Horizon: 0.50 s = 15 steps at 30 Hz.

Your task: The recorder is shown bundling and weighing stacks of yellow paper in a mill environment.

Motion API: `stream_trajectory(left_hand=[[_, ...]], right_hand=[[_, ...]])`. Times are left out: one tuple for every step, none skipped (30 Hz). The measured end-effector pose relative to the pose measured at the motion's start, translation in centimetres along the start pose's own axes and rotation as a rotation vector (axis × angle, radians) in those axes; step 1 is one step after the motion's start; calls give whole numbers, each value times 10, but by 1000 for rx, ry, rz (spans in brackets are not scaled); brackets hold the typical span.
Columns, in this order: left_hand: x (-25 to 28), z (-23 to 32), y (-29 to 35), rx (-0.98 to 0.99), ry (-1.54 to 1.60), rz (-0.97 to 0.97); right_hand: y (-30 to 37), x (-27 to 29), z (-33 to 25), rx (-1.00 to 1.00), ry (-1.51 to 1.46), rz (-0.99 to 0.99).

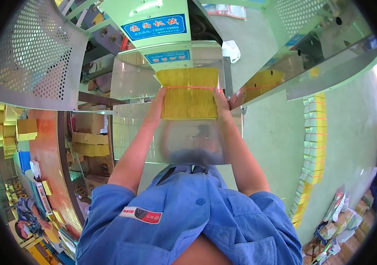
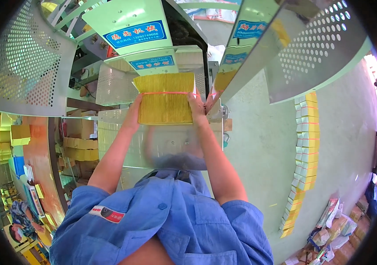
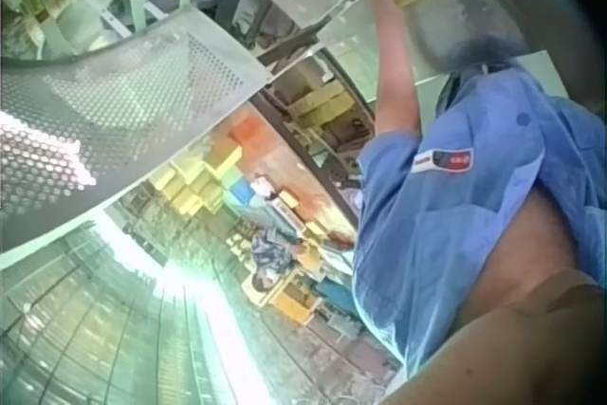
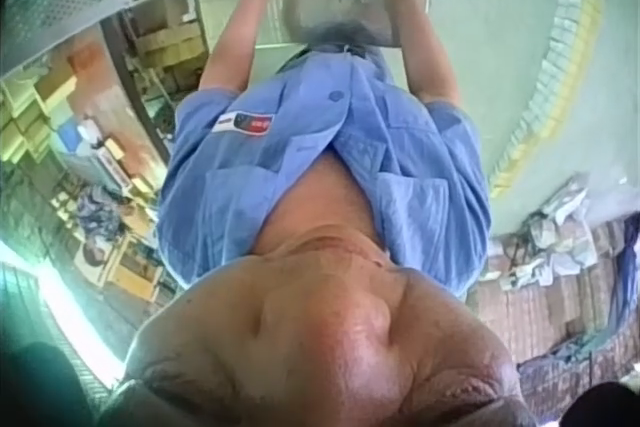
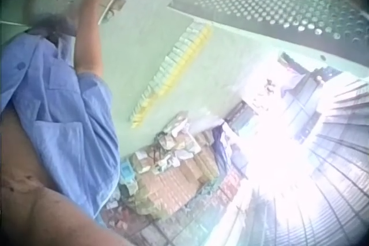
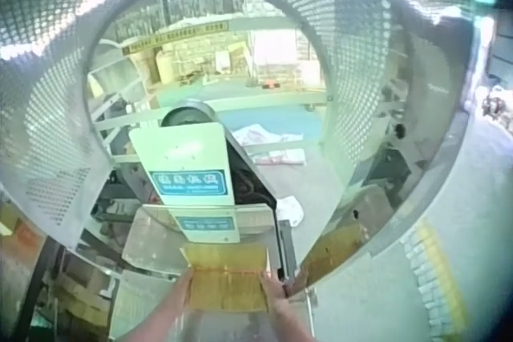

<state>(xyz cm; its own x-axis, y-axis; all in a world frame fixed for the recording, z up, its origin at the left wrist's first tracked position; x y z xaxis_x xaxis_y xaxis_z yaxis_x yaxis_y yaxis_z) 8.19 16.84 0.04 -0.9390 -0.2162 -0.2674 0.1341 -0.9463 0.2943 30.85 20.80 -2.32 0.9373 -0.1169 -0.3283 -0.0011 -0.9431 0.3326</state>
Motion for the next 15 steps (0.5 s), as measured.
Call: stream_trajectory(left_hand=[[3, -1, 1, -8, -1, 0], [4, -5, 1, -36, -7, 3], [-4, -8, -1, -49, -14, -22], [-10, -5, 3, -37, -21, -57], [0, 0, 15, 2, -41, 12], [11, 2, 26, 44, -63, 78], [34, -1, 39, 46, -66, 89], [60, -6, 46, -55, -193, 86], [77, -9, 53, -154, -321, 73], [84, -9, 61, -136, -328, 50], [91, -5, 70, -126, -445, 25], [99, -1, 78, -117, -561, 2], [100, 6, 83, -113, -559, -3], [97, 10, 88, -88, -575, -23], [96, 10, 92, -65, -589, -42]], right_hand=[[1, -1, -5, 111, 152, 76], [-12, 8, 9, 126, 146, 88], [-37, 32, 42, 33, 211, 28], [-49, 47, 63, -70, 272, -43], [-36, 33, 55, -77, 268, -44], [-19, 18, 48, -84, 291, -158], [3, -3, 32, -90, 316, -283], [20, -12, 18, -95, 311, -277], [37, -20, 7, -61, 456, -310], [53, -25, 1, -34, 599, -330], [66, -30, -4, -46, 592, -314], [78, -35, -6, -139, 551, -308], [84, -37, -6, -221, 515, -309], [88, -36, 0, -227, 519, -301], [92, -32, 9, -359, 149, -268]])
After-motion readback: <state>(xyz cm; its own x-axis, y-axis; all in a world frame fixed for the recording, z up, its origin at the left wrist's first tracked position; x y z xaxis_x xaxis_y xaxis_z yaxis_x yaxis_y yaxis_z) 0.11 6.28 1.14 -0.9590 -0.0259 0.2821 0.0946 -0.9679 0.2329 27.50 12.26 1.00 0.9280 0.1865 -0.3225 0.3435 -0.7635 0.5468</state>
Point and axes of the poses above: each hand's wrist, its own y-axis away from the middle knuckle, its own x-axis out of the back of the hand, z = x × y, the point moved 2 cm from there along -y, towards the middle knuckle, and after that the axes turned 7 degrees about -x, right-handed, at the moved point
